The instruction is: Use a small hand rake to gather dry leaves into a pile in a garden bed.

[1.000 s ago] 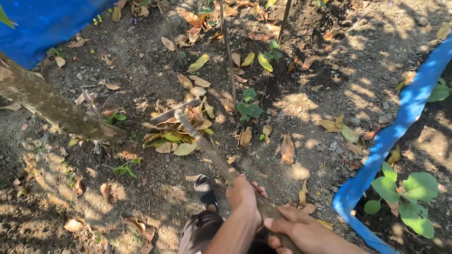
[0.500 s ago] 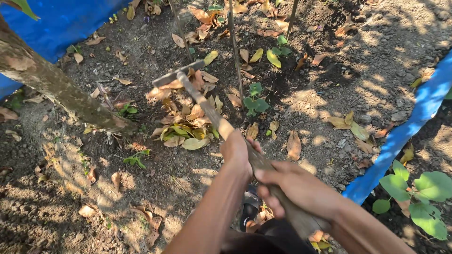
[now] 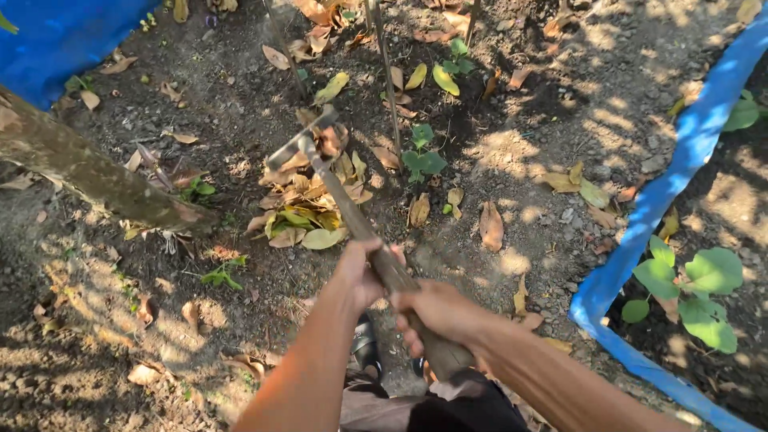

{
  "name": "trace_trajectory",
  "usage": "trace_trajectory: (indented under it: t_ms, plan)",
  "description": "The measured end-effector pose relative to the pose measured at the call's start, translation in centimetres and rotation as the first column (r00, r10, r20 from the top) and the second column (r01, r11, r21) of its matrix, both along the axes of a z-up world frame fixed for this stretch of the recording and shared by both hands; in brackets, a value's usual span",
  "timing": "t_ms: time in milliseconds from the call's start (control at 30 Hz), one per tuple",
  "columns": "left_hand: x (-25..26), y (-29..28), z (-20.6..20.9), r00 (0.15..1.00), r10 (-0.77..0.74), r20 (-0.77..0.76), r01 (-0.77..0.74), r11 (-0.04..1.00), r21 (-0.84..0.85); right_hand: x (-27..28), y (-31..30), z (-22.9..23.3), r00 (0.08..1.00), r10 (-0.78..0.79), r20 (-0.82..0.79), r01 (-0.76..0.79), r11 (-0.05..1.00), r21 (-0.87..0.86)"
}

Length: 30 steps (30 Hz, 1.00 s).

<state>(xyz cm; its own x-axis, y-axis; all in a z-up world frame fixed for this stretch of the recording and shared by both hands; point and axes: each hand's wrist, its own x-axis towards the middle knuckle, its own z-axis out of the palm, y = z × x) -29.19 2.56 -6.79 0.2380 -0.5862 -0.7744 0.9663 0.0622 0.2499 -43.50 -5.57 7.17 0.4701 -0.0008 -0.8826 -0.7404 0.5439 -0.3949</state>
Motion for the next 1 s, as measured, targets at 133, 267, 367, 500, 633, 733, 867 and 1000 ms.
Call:
trace_trajectory:
  t_ms: [133,267,367,500,633,733,867,1000]
  plan:
    - [-2.9,2.9,1.7,0.994,-0.036,-0.102,0.046,0.994,0.098,-5.9,1.7,1.4,0.987,-0.099,-0.123,0.105,0.994,0.040]
    - [-7.1,2.9,5.7,0.973,0.036,-0.230,0.017,0.975,0.222,-16.0,-0.2,-2.0,0.972,-0.221,-0.080,0.233,0.944,0.235]
    - [-10.0,1.0,6.5,0.955,0.098,-0.279,-0.040,0.978,0.204,-18.9,-1.1,-0.2,0.966,-0.136,-0.221,0.147,0.988,0.035]
    - [-11.3,-0.2,8.6,0.917,0.265,-0.299,-0.141,0.915,0.377,-18.8,-1.0,1.4,0.931,0.039,-0.363,-0.119,0.973,-0.200]
    - [-9.5,0.6,11.7,0.921,0.327,-0.213,-0.182,0.842,0.508,-18.9,-1.2,0.5,0.945,0.204,-0.257,-0.260,0.943,-0.206]
    - [-6.2,1.3,11.1,0.922,0.353,-0.159,-0.238,0.841,0.487,-16.5,-0.2,1.8,0.915,0.372,-0.157,-0.399,0.892,-0.215]
    - [1.7,3.4,8.6,0.943,0.324,-0.076,-0.290,0.912,0.290,-4.8,4.1,6.8,0.983,0.147,0.114,-0.142,0.989,-0.050]
    - [8.5,6.2,5.2,0.981,0.124,0.152,-0.156,0.962,0.224,5.3,7.8,3.5,0.977,0.141,0.158,-0.111,0.977,-0.182]
